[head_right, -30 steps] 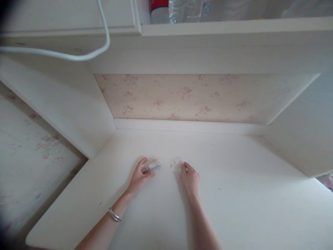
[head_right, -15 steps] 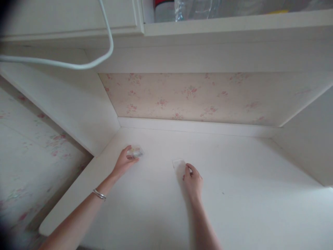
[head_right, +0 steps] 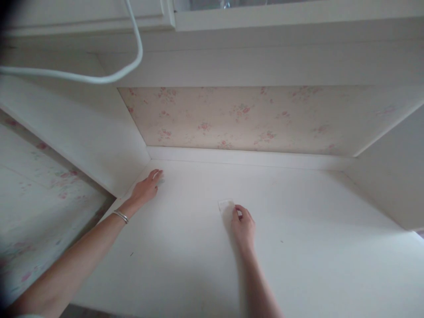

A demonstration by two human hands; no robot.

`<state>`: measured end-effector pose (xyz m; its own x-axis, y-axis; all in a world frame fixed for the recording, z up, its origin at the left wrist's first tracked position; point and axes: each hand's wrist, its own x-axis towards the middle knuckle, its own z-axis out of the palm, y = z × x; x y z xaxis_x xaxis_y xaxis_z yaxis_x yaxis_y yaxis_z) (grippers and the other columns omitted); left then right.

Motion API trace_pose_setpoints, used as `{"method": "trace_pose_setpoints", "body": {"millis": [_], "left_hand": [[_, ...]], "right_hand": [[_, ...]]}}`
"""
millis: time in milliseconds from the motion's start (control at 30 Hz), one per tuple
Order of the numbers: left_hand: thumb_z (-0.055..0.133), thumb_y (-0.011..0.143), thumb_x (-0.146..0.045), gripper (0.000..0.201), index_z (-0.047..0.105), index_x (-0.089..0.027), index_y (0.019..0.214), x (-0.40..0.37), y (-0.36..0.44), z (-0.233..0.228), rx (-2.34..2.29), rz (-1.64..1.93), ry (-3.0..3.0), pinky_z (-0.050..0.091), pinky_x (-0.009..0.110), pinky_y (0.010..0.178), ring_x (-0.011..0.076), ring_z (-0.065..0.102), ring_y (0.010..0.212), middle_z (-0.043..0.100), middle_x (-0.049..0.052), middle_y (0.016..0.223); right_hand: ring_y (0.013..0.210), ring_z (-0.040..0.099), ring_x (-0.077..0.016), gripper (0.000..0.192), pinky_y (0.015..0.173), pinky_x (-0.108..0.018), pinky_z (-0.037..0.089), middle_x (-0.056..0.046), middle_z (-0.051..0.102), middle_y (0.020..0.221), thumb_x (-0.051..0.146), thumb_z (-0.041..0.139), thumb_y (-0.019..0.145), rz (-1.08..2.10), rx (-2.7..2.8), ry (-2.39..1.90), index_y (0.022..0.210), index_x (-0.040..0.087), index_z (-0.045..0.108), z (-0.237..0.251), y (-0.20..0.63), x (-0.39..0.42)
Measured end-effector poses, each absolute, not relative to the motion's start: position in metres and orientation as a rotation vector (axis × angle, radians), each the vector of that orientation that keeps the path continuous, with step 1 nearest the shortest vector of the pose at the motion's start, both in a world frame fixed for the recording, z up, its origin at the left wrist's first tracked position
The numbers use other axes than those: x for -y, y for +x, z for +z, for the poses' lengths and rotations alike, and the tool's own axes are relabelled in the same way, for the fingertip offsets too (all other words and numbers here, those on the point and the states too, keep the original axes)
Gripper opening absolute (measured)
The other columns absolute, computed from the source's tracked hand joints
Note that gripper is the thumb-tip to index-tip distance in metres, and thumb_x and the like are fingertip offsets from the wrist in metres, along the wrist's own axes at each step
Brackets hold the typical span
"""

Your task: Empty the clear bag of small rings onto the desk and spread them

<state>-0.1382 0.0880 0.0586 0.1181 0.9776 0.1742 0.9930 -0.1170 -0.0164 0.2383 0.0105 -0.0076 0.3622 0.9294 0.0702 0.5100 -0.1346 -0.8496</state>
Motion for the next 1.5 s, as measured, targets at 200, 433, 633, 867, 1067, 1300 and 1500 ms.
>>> {"method": "trace_pose_setpoints", "body": {"millis": [200, 433, 633, 867, 1067, 1300, 1500], "left_hand": [[0.035, 0.077, 0.000, 0.068, 0.030, -0.026, 0.140, -0.084, -0.133, 0.062, 1.914, -0.143, -2.321, 0.048, 0.041, 0.082, 0.0273, 0.055, 0.105, 0.028, 0.009, 0.147], [0.035, 0.079, -0.002, 0.065, 0.032, -0.028, 0.139, -0.072, -0.126, 0.068, 1.877, -0.102, -2.340, 0.044, 0.045, 0.088, 0.0286, 0.053, 0.106, 0.030, 0.008, 0.146], [0.049, 0.083, -0.015, 0.058, 0.033, -0.027, 0.137, -0.060, -0.116, 0.067, 2.073, -0.734, -2.223, 0.051, 0.037, 0.077, 0.0253, 0.058, 0.101, 0.034, 0.012, 0.141], [0.067, 0.074, -0.029, 0.080, 0.019, -0.032, 0.139, -0.015, -0.058, 0.045, 2.402, -2.268, -2.078, 0.056, 0.028, 0.064, 0.0121, 0.064, 0.073, 0.043, 0.012, 0.134], [0.073, 0.068, -0.025, 0.086, 0.022, -0.033, 0.137, 0.029, -0.006, 0.039, 2.620, -2.751, -2.036, 0.055, 0.025, 0.057, 0.0132, 0.066, 0.071, 0.044, 0.014, 0.135], [0.072, 0.068, -0.021, 0.089, 0.020, -0.037, 0.139, 0.043, 0.020, 0.034, 2.740, -2.820, -2.106, 0.054, 0.024, 0.054, 0.0196, 0.068, 0.079, 0.040, 0.014, 0.138], [0.073, 0.067, -0.019, 0.091, 0.021, -0.037, 0.138, 0.048, 0.036, 0.032, 2.740, -2.928, -2.107, 0.055, 0.027, 0.062, 0.0192, 0.068, 0.082, 0.039, 0.014, 0.139]], "right_hand": [[0.063, 0.058, -0.0154, 0.039, 0.071, -0.033, 0.045, -0.010, 0.063, 0.106, 0.042, 0.043, 0.081, 0.528, 1.377, -1.792, 0.100, 0.015, 0.065, -0.009, 0.236, -0.016], [0.061, 0.057, -0.0125, 0.048, 0.078, -0.032, 0.045, -0.013, 0.056, 0.119, 0.045, 0.048, 0.079, 0.487, 1.513, -1.905, 0.114, 0.016, 0.060, -0.016, 0.241, -0.021], [0.081, 0.059, -0.0181, 0.038, 0.080, -0.030, 0.043, -0.011, 0.062, 0.104, 0.031, 0.041, 0.085, 0.456, 1.628, -1.953, 0.112, 0.014, 0.061, -0.020, 0.247, -0.027], [0.083, 0.060, -0.0201, 0.037, 0.076, -0.030, 0.042, -0.015, 0.058, 0.103, 0.023, 0.030, 0.091, 0.472, 1.820, -2.092, 0.109, 0.013, 0.061, -0.013, 0.243, -0.031], [0.080, 0.061, -0.0184, 0.034, 0.071, -0.029, 0.044, -0.014, 0.058, 0.100, 0.032, 0.032, 0.091, 0.619, 1.683, -2.047, 0.095, 0.013, 0.060, -0.006, 0.235, -0.022], [0.067, 0.066, -0.0180, 0.043, 0.056, -0.028, 0.053, -0.005, 0.067, 0.078, 0.056, 0.046, 0.081, 1.047, 1.020, -1.616, 0.097, 0.017, 0.058, 0.013, 0.220, 0.002], [0.077, 0.067, -0.0196, 0.040, 0.069, -0.032, 0.053, -0.006, 0.070, 0.088, 0.055, 0.048, 0.083, 0.704, 1.113, -1.658, 0.097, 0.019, 0.062, 0.036, 0.206, 0.022]]}}
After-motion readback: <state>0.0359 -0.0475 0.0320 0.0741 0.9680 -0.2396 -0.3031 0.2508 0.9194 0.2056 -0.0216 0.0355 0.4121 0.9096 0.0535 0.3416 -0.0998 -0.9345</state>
